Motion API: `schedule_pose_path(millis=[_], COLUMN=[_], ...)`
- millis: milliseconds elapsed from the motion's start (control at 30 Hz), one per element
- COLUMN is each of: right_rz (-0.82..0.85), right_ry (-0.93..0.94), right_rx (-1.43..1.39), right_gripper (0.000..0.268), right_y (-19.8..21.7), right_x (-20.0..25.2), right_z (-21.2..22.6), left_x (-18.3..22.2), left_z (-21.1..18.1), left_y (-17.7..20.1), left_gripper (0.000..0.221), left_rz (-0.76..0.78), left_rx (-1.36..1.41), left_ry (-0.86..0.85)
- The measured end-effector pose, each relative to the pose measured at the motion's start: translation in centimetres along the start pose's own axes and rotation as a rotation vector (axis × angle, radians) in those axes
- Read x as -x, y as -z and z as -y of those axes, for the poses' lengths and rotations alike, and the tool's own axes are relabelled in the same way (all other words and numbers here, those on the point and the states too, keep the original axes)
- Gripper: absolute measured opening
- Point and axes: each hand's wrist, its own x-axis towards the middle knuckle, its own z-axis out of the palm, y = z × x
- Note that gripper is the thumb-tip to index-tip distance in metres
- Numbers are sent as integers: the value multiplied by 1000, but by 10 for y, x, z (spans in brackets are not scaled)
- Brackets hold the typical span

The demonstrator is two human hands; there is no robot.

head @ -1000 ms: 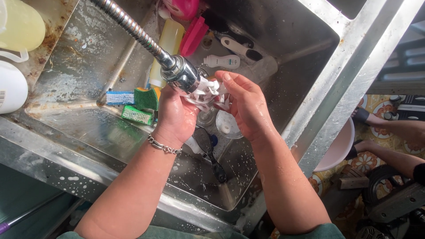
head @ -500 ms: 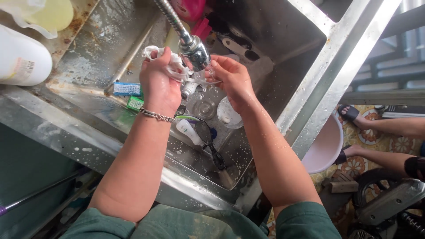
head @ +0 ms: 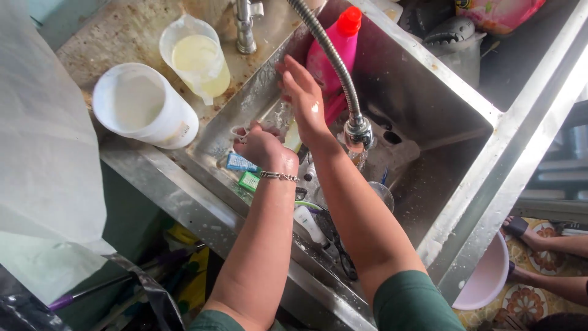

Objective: Cleaning white shoelaces in a sink using soap, a brush, and running water.

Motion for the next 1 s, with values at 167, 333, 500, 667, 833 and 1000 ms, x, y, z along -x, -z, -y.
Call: schedule_pose_path(millis=[167,333,500,667,833,1000], right_rz=[91,122,254,26,-110,304], right_ry=[-15,390,535,385,18,-597], right_rx=[-404,-94,353,411,874,1227], right_gripper=[110,50,44,42,25,31], right_y=[-61,-70,-19,31,114,112], right_x=[-91,-99,-82,27,113,175], right_z=[15,1,-27,-50,-115,-125], left_x=[-12,-16,-7,-6,-12,2], left_z=[-11,-17,-17,-29,-19,-2], left_y=[-13,-24,-24,-27,-26,-19], left_gripper=[38,37,31,7,7,19], left_rz=[-137,-184,-117,-57,72,242], left_rx=[113,114,107,62,43,128], left_ry=[29,136,122,201,149,195])
